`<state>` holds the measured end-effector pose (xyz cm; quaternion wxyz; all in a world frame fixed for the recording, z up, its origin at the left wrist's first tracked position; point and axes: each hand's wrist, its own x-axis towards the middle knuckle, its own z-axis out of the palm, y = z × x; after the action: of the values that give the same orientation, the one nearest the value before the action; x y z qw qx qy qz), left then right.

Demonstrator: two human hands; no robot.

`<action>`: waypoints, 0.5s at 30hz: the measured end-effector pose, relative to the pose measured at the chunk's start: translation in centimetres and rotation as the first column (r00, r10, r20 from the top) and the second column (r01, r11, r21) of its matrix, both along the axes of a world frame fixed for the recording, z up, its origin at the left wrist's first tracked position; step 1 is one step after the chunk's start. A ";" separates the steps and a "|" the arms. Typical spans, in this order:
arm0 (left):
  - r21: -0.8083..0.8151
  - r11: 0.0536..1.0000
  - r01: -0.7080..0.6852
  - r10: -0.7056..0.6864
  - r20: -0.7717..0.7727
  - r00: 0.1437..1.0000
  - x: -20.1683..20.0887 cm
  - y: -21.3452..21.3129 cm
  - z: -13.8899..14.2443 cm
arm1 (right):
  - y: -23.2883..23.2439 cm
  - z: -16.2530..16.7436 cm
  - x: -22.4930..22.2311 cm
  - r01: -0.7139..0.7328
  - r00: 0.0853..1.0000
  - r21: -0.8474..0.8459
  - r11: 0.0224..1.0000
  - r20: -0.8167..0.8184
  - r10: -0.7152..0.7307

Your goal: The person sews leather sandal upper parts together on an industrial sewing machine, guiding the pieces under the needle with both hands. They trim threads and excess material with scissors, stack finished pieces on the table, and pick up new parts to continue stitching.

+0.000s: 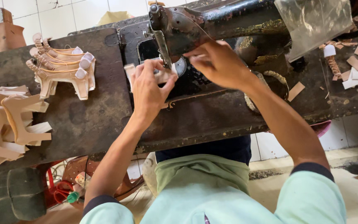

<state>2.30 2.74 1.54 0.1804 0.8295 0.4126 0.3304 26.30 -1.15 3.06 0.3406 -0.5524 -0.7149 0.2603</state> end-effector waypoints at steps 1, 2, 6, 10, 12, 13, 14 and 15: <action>-0.009 1.000 0.004 -0.004 0.003 1.000 0.0 0.2 -0.1 | -1.1 1.0 -0.1 -0.017 1.000 0.065 0.998 -0.018 0.018; -0.020 1.000 0.011 -0.011 0.004 1.000 -0.1 0.4 -0.1 | -2.5 2.0 -0.3 -0.030 0.999 0.127 0.991 -0.038 0.035; -0.066 0.997 0.036 -0.037 -0.013 0.999 -0.3 1.6 -0.3 | -8.1 4.7 -0.2 0.083 0.996 0.205 0.975 0.015 -0.088; -0.127 0.974 0.187 -0.190 -0.006 0.982 -0.9 3.7 -0.5 | -12.8 4.9 3.1 0.175 0.981 0.403 0.898 0.010 -0.196; -0.186 0.948 0.260 -0.262 0.018 0.965 -1.4 4.7 -0.5 | -13.6 4.4 6.2 0.365 0.921 0.471 0.803 -0.058 -0.385; -0.160 0.940 0.300 -0.298 0.040 0.954 -1.6 5.1 -0.5 | -13.6 4.2 7.9 0.458 0.867 0.489 0.743 -0.063 -0.494; -0.136 0.930 0.342 -0.336 0.062 0.940 -1.7 5.4 -0.7 | -13.4 4.3 10.2 0.549 0.771 0.502 0.669 0.006 -0.637; -0.113 0.918 0.380 -0.372 0.085 0.924 -1.8 5.5 -0.8 | -12.8 4.3 12.5 0.614 0.673 0.497 0.613 0.076 -0.736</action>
<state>0.53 8.25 0.77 0.3058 0.8694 0.2601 0.2882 38.78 -13.91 7.40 0.4251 -0.7225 -0.5288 -0.1327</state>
